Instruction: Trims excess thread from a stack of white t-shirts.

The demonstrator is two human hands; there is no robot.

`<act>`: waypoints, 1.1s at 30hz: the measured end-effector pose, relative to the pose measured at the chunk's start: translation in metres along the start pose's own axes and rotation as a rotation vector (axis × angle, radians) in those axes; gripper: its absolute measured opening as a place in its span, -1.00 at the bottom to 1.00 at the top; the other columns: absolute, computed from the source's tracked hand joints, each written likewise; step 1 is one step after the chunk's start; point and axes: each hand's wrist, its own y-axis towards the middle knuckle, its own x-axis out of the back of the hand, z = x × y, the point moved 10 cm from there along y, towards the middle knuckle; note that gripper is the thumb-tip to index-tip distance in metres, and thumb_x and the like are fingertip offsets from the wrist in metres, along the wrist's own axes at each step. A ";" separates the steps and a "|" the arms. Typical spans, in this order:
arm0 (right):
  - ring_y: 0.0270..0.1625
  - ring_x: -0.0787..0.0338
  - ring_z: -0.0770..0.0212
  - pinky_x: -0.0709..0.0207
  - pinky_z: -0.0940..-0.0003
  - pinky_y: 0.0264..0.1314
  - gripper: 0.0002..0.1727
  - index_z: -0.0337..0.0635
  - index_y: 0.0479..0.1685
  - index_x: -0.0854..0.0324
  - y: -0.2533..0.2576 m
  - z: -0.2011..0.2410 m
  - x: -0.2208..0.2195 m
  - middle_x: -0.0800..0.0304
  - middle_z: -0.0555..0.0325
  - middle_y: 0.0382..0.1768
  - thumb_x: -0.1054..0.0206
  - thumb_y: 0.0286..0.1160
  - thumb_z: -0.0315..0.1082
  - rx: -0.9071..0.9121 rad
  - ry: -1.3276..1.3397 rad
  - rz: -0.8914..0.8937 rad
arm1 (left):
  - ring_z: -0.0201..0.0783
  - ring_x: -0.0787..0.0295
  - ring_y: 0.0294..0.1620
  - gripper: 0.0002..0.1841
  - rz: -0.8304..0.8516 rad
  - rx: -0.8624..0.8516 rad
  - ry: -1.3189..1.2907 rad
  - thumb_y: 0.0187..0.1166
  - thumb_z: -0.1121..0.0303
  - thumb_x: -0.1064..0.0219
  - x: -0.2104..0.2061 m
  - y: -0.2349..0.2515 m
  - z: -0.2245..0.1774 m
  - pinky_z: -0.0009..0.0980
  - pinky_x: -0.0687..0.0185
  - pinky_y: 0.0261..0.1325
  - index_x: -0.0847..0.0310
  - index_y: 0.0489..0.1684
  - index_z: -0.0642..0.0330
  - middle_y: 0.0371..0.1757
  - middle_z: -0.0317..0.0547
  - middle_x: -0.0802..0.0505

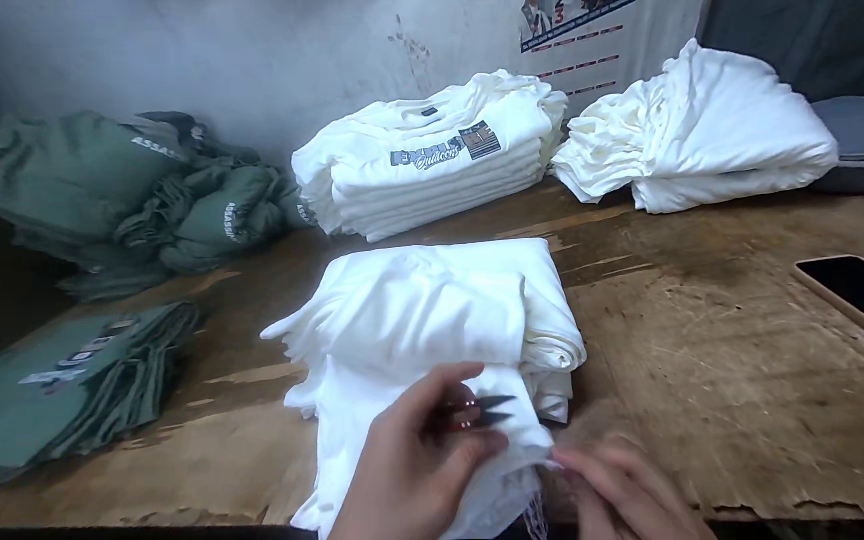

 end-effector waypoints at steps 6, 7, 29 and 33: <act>0.01 -0.71 0.52 -0.53 0.63 0.22 -0.89 -0.07 -0.23 -0.74 -0.009 0.006 0.007 -0.76 0.32 -0.17 -0.37 0.65 -0.30 0.004 0.051 0.048 | -0.29 -0.62 -0.03 -0.86 -0.148 -0.524 0.562 0.62 0.16 -0.43 -0.006 -0.036 -0.071 -0.25 -0.32 0.16 -0.81 0.02 -0.22 -0.10 -0.35 -0.84; 0.01 -0.69 0.51 -0.50 0.62 0.25 -0.89 -0.06 -0.22 -0.72 -0.009 0.007 0.005 -0.73 0.32 -0.17 -0.35 0.67 -0.30 0.025 0.049 0.053 | -0.25 -0.58 -0.05 -0.87 -0.161 -0.602 0.664 0.67 0.24 -0.37 -0.012 -0.041 -0.081 -0.24 -0.25 0.18 -0.78 0.04 -0.18 -0.10 -0.32 -0.82; 0.04 -0.62 0.46 -0.39 0.58 0.36 -0.90 0.03 -0.17 -0.60 0.001 0.012 -0.004 -0.63 0.31 -0.11 -0.21 0.72 -0.32 0.209 0.023 0.155 | -0.19 -0.53 -0.21 -0.81 -0.047 -0.717 0.844 0.71 0.40 -0.21 -0.042 -0.032 -0.090 -0.23 -0.28 -0.02 -0.80 -0.07 -0.01 -0.16 -0.22 -0.82; -0.09 -0.78 0.21 -0.50 0.27 0.26 -0.83 -0.06 -0.26 -0.79 -0.004 0.012 -0.016 -0.84 0.12 -0.24 -0.29 0.64 -0.41 0.186 0.084 0.633 | -0.21 -0.62 -0.14 -0.89 -0.127 -0.552 0.721 0.66 0.23 -0.37 -0.014 -0.028 -0.077 -0.19 -0.34 0.08 -0.81 -0.04 -0.11 -0.16 -0.26 -0.85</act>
